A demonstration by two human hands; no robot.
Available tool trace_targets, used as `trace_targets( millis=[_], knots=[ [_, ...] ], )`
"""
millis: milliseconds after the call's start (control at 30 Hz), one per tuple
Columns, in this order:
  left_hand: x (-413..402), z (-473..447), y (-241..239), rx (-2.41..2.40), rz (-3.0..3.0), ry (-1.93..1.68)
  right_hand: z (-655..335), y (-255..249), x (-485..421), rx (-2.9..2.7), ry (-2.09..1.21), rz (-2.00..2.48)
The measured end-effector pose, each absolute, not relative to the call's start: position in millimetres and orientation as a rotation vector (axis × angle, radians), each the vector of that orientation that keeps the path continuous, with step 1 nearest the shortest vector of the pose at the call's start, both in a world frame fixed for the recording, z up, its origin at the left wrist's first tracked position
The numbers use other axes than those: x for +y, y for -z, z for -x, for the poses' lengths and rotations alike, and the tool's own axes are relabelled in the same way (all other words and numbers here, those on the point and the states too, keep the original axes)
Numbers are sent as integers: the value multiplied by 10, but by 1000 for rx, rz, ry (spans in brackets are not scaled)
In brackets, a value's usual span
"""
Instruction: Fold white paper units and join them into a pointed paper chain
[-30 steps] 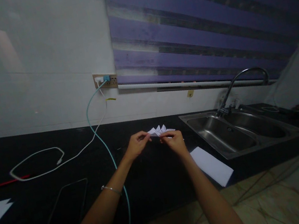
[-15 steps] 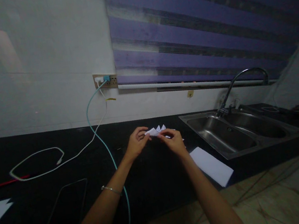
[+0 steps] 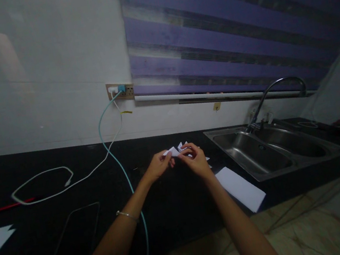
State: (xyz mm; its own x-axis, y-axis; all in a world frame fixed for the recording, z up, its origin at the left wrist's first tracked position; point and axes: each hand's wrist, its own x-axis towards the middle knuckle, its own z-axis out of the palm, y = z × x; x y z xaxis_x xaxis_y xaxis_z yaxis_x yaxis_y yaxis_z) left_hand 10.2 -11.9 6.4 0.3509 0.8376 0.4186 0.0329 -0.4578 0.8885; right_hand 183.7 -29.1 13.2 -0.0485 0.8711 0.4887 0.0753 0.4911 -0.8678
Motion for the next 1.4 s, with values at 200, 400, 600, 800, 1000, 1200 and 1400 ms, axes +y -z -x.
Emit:
trace_targets(
  millis=[200,400,600,800,1000,1200,1400],
  knots=[
    [-119,-108,-51,798,-1841,-1264,-1778,-136,-309,-1574,-854,872],
    [-166,-135,-74,829,-1870,-1222,-1740,-104,-301,-1646,-869,904],
    [-155,-134,-50,825,-1887,-1237,-1752,-84,-269,-1610,-847,895],
    [-124,-130,-12,802,-1884,-1225,-1745,-58,-251,-1601,-848,938],
    [-144,-131,-25,770,-1888,-1219,-1756,-53,-251,-1595,-841,946],
    [-143,-138,-32,821,-1886,-1258,-1739,-27,-238,-1576,-899,901],
    [-158,-135,-58,858,-1886,-1264,-1731,12,-210,-1567,-965,844]
  ],
)
